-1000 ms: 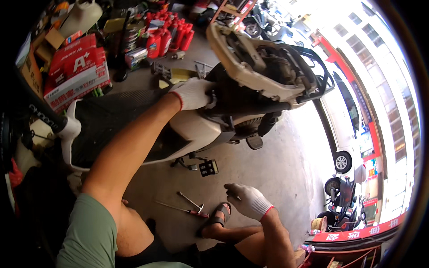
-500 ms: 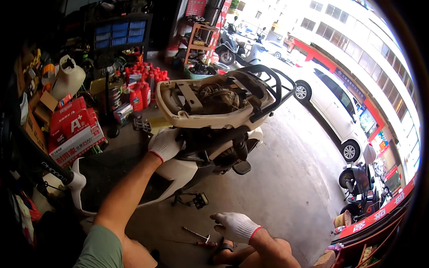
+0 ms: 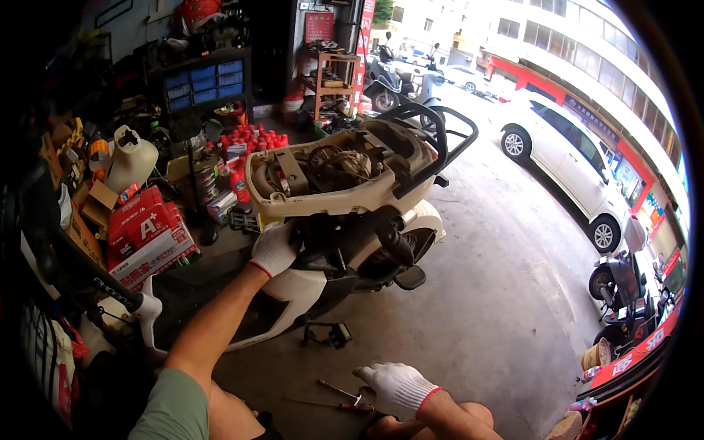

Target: The person removes the seat of a scooter to access the internal compartment and uses a screwdriver to manipulate wires and components inside the frame.

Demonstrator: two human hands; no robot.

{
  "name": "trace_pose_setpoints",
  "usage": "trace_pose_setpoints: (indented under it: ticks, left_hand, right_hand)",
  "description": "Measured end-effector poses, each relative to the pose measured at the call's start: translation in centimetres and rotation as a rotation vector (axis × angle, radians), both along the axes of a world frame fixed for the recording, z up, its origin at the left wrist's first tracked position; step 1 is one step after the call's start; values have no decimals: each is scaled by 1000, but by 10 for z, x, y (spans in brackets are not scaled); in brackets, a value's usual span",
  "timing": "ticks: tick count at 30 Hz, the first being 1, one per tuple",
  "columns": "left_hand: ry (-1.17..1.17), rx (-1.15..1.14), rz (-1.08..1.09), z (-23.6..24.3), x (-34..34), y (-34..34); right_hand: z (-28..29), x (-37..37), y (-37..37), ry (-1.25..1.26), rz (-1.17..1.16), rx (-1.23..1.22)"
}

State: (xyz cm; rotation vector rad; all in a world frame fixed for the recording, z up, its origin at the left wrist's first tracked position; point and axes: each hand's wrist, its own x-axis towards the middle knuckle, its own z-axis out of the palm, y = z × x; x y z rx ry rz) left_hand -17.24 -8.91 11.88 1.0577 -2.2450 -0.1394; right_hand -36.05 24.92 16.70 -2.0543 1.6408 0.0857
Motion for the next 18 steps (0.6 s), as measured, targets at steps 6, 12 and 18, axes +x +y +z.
trace_pose_setpoints:
  ticks: [6,12,18]
  left_hand:
    - [4,23,25,0,-1,1]
    - [14,8,39,-1,5,7]
    - [71,68,-44,-1,8,4]
  right_hand:
    - [8,-10,-12,-98,-90,-169]
    - [46,24,-64,-130,-3,-543]
    - [55,66,-182,50,76,-794]
